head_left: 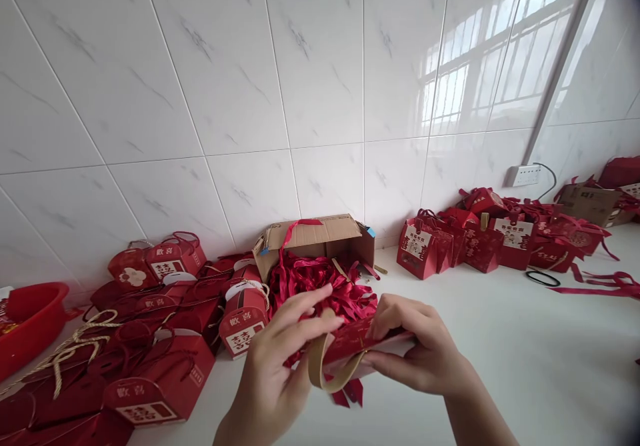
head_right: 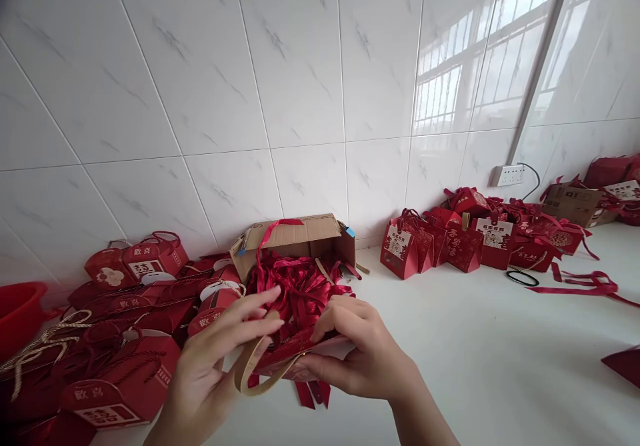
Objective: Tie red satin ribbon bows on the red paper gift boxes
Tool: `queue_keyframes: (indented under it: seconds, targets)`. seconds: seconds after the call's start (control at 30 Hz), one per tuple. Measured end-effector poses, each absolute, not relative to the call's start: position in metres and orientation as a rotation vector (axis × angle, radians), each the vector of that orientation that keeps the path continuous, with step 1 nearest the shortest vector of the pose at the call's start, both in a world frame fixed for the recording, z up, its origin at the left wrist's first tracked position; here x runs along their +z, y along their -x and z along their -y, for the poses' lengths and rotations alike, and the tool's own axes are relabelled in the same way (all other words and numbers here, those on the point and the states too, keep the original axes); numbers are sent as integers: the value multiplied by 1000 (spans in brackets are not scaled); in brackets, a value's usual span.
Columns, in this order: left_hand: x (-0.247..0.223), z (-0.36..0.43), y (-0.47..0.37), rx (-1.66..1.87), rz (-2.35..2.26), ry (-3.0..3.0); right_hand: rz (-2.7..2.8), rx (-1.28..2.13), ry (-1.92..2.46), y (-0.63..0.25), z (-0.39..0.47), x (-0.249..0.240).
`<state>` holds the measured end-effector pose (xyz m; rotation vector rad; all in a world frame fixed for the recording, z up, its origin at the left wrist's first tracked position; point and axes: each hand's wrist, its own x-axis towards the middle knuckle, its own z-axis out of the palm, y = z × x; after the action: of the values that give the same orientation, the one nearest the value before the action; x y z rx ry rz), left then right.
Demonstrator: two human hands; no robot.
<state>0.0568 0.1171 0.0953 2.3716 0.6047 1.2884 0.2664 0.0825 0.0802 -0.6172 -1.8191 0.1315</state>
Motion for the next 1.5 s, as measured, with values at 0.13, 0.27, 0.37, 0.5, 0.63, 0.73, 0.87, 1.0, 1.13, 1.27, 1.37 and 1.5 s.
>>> queue_keyframes:
  seconds: [0.13, 0.27, 0.37, 0.5, 0.63, 0.73, 0.87, 1.0, 1.13, 1.27, 1.37, 1.5]
  targets:
    - [94, -115, -68, 1317, -649, -2312, 1835, 121, 623, -266, -81, 82]
    - [91, -112, -76, 1303, -704, -2121, 1839, 109, 636, -266, -82, 82]
    - [91, -111, -77, 1259, -761, -2055, 1835, 108, 658, -267, -82, 81]
    - [95, -108, -77, 1275, -743, -2024, 1829, 122, 653, -267, -82, 79]
    - [102, -104, -76, 1224, -687, -2021, 1836, 152, 635, -265, -81, 79]
    - [104, -104, -75, 1182, -642, -1993, 1841, 162, 637, -265, -80, 79]
    - [103, -104, -72, 1076, -600, -1910, 1838, 155, 644, -264, -79, 80]
    - [101, -104, -70, 1039, -603, -1858, 1844, 161, 635, -264, -79, 82]
    - [100, -104, -71, 1038, -625, -1850, 1850, 138, 650, -264, -78, 83]
    - [102, -102, -74, 1066, -657, -1902, 1863, 111, 637, -265, -78, 83]
    - [103, -100, -77, 1063, -636, -1885, 1869, 104, 630, -264, -77, 83]
    - [103, -102, -75, 986, -550, -1787, 1872, 123, 617, -262, -76, 84]
